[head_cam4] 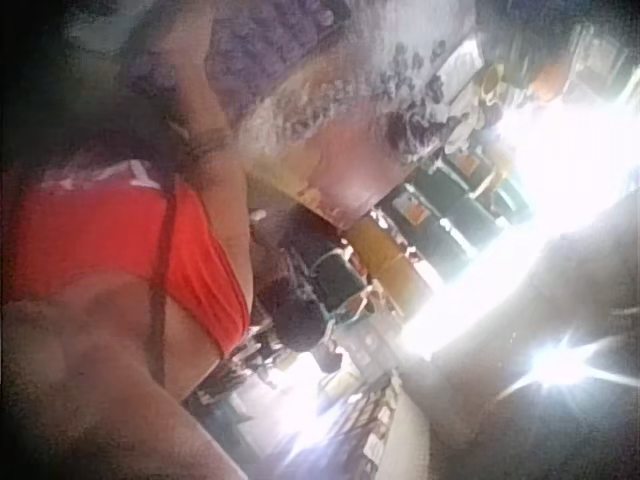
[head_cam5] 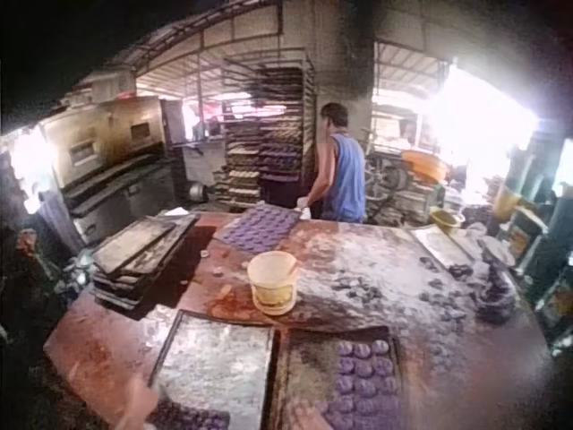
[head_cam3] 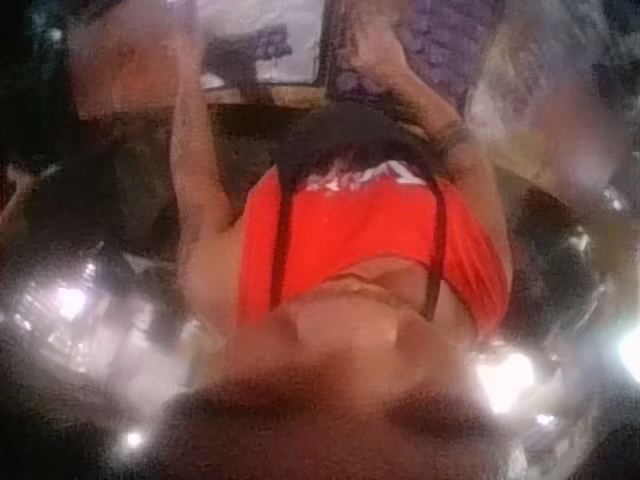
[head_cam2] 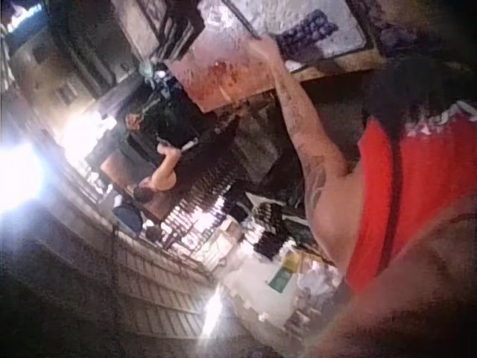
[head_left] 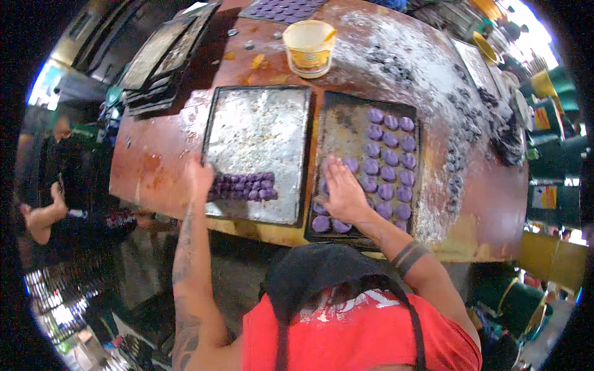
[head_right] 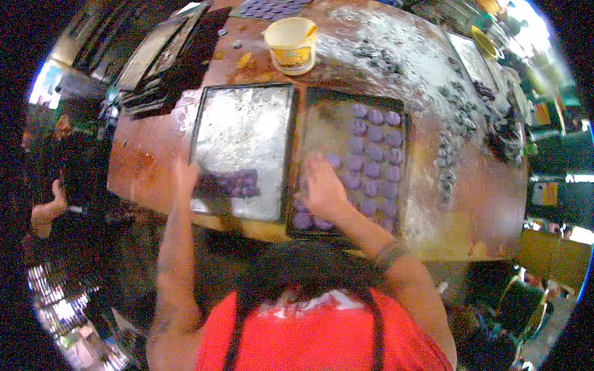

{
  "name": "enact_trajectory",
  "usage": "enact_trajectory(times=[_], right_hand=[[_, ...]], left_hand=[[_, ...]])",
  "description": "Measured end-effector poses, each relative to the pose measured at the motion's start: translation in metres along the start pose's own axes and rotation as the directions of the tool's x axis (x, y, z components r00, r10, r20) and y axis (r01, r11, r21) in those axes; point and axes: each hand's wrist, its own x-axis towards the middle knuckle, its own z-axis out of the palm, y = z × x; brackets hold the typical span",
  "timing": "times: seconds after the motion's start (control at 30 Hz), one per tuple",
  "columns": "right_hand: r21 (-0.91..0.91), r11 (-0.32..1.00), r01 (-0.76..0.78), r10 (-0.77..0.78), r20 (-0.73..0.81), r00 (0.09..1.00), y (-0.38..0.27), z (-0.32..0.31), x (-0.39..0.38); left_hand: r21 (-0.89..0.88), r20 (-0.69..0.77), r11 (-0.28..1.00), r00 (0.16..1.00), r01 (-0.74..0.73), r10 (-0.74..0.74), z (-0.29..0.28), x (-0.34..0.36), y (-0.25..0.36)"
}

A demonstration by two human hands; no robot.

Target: The person places a baking tray on the table, wraps portions of filling in dough pieces by hand, and arranges the shaped dough rounds onto the tray.

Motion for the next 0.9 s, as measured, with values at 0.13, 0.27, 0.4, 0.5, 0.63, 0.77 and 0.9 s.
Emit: enact_trajectory(times=[0.13, 0.27, 0.4, 0.5, 0.63, 0.77, 0.9], right_hand=[[0.118, 0.985, -0.124, 0.12, 0.036, 0.992, 0.045, -0.025, 0.039], [-0.044, 0.89, -0.454, 0.391, -0.436, 0.81, 0.199, -0.058, -0.004], [-0.432, 0.588, -0.684, 0.567, -0.383, 0.729, 0.292, -0.081, -0.101], [-0.289, 0.691, -0.663, 0.601, -0.279, 0.749, 0.282, -0.088, -0.082], [-0.148, 0.504, -0.851, 0.758, -0.397, 0.518, 0.302, -0.075, -0.09], [-0.299, 0.561, -0.772, 0.644, -0.429, 0.634, 0.337, -0.061, -0.1], [0.057, 0.629, -0.776, 0.754, -0.288, 0.59, 0.359, -0.064, -0.106]], left_hand=[[0.107, -0.07, 0.992, 0.996, 0.067, -0.06, 0.003, 0.026, -0.067], [0.098, -0.031, 0.991, 0.995, 0.092, -0.09, 0.003, 0.032, -0.038], [0.172, 0.022, 0.985, 1.0, 0.004, -0.008, -0.015, -0.002, 0.057], [0.399, -0.144, 0.917, 0.985, -0.029, 0.094, 0.003, -0.016, 0.024], [-0.015, 0.235, 0.929, 0.901, -0.37, 0.363, 0.03, -0.087, 0.111], [0.057, 0.288, 0.746, 0.726, -0.663, 0.624, 0.045, -0.143, 0.115], [0.105, 0.227, 0.75, 0.75, -0.654, 0.622, 0.059, -0.149, 0.119]])
